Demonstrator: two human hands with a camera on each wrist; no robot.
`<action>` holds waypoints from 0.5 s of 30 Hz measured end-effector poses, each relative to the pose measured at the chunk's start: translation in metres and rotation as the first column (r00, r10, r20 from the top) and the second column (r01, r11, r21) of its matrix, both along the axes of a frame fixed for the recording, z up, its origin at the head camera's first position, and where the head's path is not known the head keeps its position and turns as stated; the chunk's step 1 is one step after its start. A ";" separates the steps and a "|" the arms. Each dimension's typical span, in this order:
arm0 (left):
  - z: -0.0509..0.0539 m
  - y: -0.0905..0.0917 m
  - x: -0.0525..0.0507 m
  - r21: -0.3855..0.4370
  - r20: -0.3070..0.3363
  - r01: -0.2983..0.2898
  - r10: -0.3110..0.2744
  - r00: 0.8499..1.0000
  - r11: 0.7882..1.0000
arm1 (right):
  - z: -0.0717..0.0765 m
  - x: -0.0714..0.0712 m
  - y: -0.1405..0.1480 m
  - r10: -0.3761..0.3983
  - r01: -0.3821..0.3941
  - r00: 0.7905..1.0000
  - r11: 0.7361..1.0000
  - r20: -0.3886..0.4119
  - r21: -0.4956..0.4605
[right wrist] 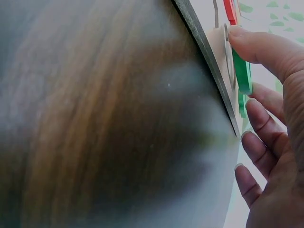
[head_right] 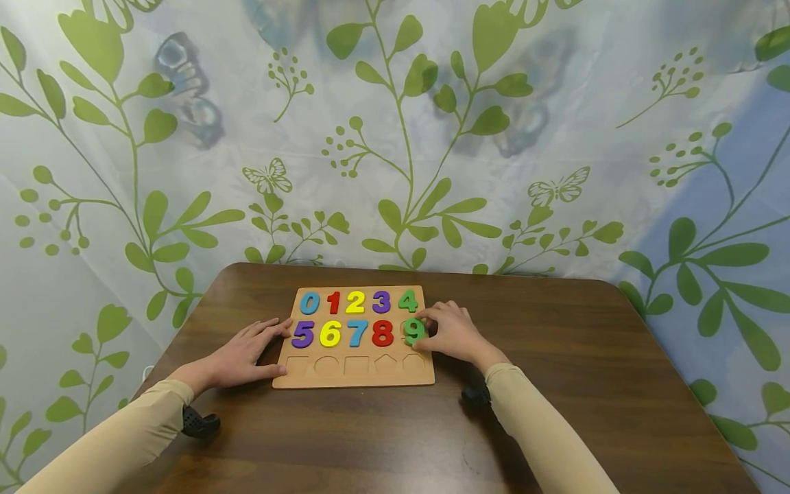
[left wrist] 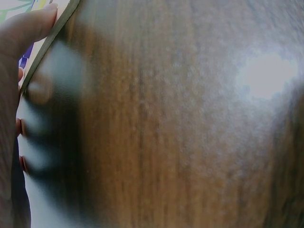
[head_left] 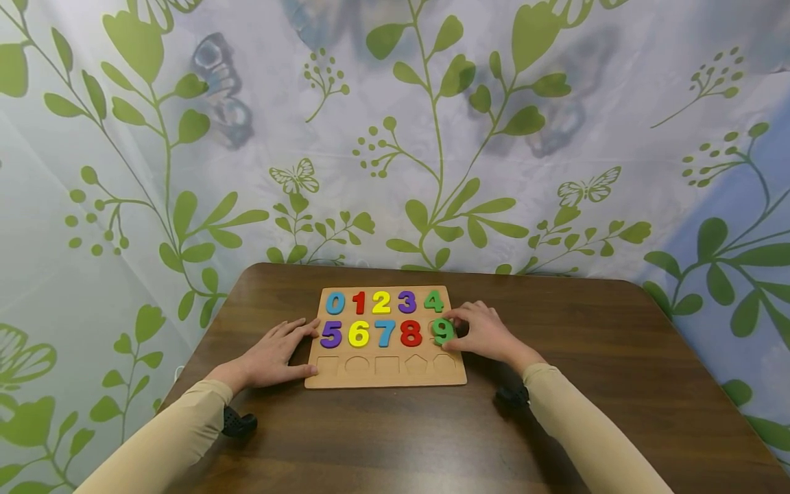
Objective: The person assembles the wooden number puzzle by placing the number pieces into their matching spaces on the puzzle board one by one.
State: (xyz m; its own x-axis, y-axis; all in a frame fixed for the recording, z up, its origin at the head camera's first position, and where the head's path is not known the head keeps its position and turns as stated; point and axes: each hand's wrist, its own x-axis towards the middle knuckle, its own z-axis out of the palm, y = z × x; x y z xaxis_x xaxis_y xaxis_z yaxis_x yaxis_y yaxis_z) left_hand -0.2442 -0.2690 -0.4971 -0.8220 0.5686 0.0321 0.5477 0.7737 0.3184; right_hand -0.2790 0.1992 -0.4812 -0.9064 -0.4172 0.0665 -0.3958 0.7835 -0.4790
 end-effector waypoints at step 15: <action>-0.001 0.000 -0.002 -0.013 0.032 -0.022 0.022 0.999 1.000 | -0.004 -0.004 -0.006 -0.003 0.003 1.000 1.000 -0.006 0.029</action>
State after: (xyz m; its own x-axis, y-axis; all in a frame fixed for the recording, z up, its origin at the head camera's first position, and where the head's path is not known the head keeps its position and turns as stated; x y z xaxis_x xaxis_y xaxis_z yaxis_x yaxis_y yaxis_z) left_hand -0.2462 -0.2689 -0.4981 -0.8348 0.5506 -0.0012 0.5202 0.7895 0.3258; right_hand -0.2828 0.1936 -0.4849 -0.9071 -0.4165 0.0600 -0.3964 0.7980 -0.4540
